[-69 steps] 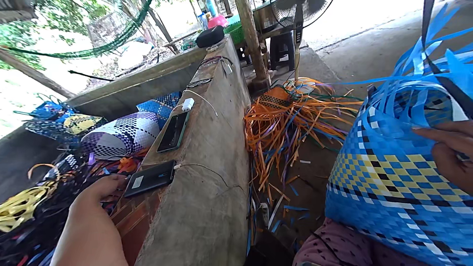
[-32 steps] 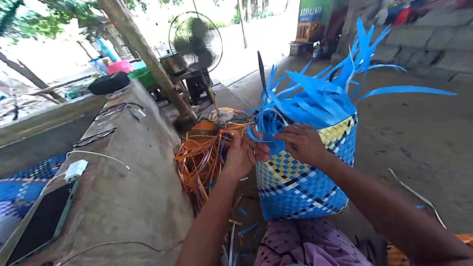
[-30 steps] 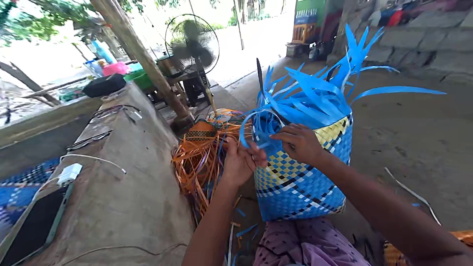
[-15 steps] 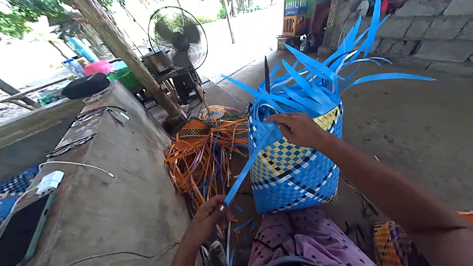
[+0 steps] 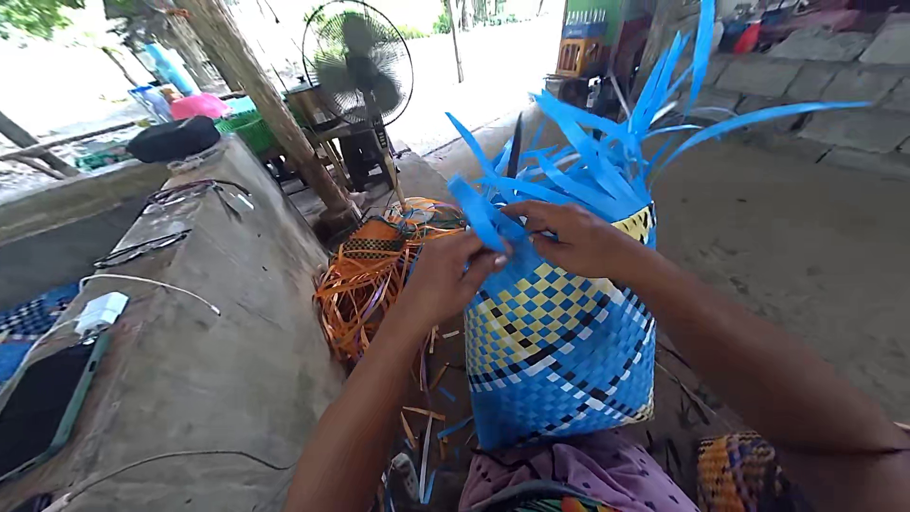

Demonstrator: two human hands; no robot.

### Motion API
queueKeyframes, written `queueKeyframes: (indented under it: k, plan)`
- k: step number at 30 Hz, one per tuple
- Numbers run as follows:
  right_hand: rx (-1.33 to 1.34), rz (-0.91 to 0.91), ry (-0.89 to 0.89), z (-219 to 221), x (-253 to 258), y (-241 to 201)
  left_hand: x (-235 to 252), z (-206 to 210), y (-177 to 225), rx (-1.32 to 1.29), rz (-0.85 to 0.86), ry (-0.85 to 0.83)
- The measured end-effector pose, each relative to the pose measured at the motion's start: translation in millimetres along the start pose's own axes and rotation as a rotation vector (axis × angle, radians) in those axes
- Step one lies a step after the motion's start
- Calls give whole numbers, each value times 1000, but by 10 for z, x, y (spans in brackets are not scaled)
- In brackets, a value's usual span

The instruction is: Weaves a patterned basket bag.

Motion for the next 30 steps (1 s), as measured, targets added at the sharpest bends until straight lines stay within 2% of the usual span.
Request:
queueKeyframes:
  k: [2,5,8,11,18,24,30]
  plan:
    - [38,-30,10,-37,-12,30,277,-16,8,-32,8,12]
    - [84,-21,6,-86,-12,77,534,-24,-157,-86,-86,12]
    - [146,37,-26,-94,17,147,638,-46,-298,-146,-204,9]
    - [196,100,-58,-70,48,190,676,10,-340,-167,-247,-28]
    - [347,167,-74,-32,86,347,782,38,-334,-97,-222,-131]
    - [343,191,-87,-31,93,343,870,32,-273,-5,-179,-202]
    - [374,181,-78,-13,91,400,801,225,-270,96,-86,-251]
Point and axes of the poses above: each hand's wrist, its own x-axis towards the middle knuckle, its own z-axis out of the palm, y = z × x, the point moved 8 cm from there along x, towards the middle knuckle, and after that the axes turned 12 degrees about x, right-handed, at the moved point
